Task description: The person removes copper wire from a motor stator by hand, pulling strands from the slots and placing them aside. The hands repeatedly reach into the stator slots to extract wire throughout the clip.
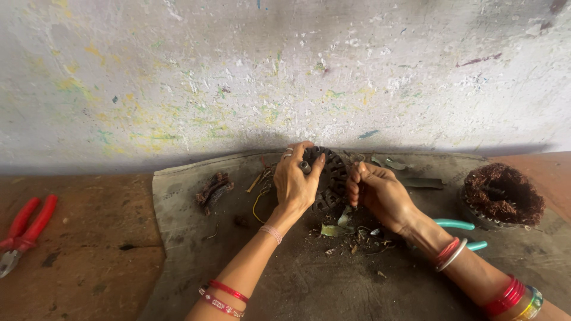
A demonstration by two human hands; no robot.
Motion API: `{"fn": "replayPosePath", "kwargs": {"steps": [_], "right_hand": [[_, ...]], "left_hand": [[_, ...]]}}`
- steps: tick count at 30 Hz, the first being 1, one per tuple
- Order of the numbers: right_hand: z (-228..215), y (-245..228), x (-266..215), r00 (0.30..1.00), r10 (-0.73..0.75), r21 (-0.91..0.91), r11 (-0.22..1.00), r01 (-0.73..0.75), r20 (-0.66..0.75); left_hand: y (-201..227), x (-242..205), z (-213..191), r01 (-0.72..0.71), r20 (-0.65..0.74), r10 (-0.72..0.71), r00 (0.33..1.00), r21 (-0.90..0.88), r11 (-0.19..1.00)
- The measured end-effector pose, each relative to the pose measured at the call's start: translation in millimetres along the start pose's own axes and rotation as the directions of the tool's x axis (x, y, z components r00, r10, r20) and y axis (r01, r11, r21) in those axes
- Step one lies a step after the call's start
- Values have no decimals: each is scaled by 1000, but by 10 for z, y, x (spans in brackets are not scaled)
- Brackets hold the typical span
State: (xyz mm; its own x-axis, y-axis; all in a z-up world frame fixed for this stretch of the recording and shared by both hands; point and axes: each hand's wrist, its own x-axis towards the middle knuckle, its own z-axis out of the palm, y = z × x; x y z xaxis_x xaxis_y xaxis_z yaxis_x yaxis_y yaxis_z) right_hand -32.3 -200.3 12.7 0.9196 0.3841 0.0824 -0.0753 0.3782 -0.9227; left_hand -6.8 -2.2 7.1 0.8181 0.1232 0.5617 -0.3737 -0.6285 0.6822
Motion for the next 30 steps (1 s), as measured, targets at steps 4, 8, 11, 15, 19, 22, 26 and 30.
{"fn": "replayPosePath", "kwargs": {"steps": [4, 8, 11, 15, 19, 22, 26, 30], "right_hand": [[-14, 13, -33, 998, -48, -1, 999, 48, 30], [-25, -81, -30, 998, -54, -60, 997, 56, 31], [-63, -92, -27, 1000, -3, -24, 1000, 3, 11], [-120, -25, -17, 994, 17, -141, 990, -1, 112], [-201, 41, -15, 998, 70, -203, 977, -67, 7], [-341, 21, 48, 995, 2, -302, 953, -33, -104], [-376, 4, 87, 973, -219, -748, 657, 96, -67], [-210, -86, -9, 961, -248, -920, 334, 203, 122]], "left_hand": [[-4, 15, -6, 28, 29, -28, 999, 7, 1000], [-45, 9, 13, 15, 19, -15, 1000, 5, 1000], [-71, 22, 36, 34, 35, -35, 999, 21, 999], [-141, 35, 100, 73, 49, -73, 996, -11, 997], [-245, 22, 177, 73, 3, -73, 997, -98, 993], [-346, 32, 215, 79, -70, -95, 993, -202, 976], [-521, 68, 269, -6, -200, -78, 977, -389, 921], [-647, 100, 259, -62, -268, -109, 957, -559, 827]]}}
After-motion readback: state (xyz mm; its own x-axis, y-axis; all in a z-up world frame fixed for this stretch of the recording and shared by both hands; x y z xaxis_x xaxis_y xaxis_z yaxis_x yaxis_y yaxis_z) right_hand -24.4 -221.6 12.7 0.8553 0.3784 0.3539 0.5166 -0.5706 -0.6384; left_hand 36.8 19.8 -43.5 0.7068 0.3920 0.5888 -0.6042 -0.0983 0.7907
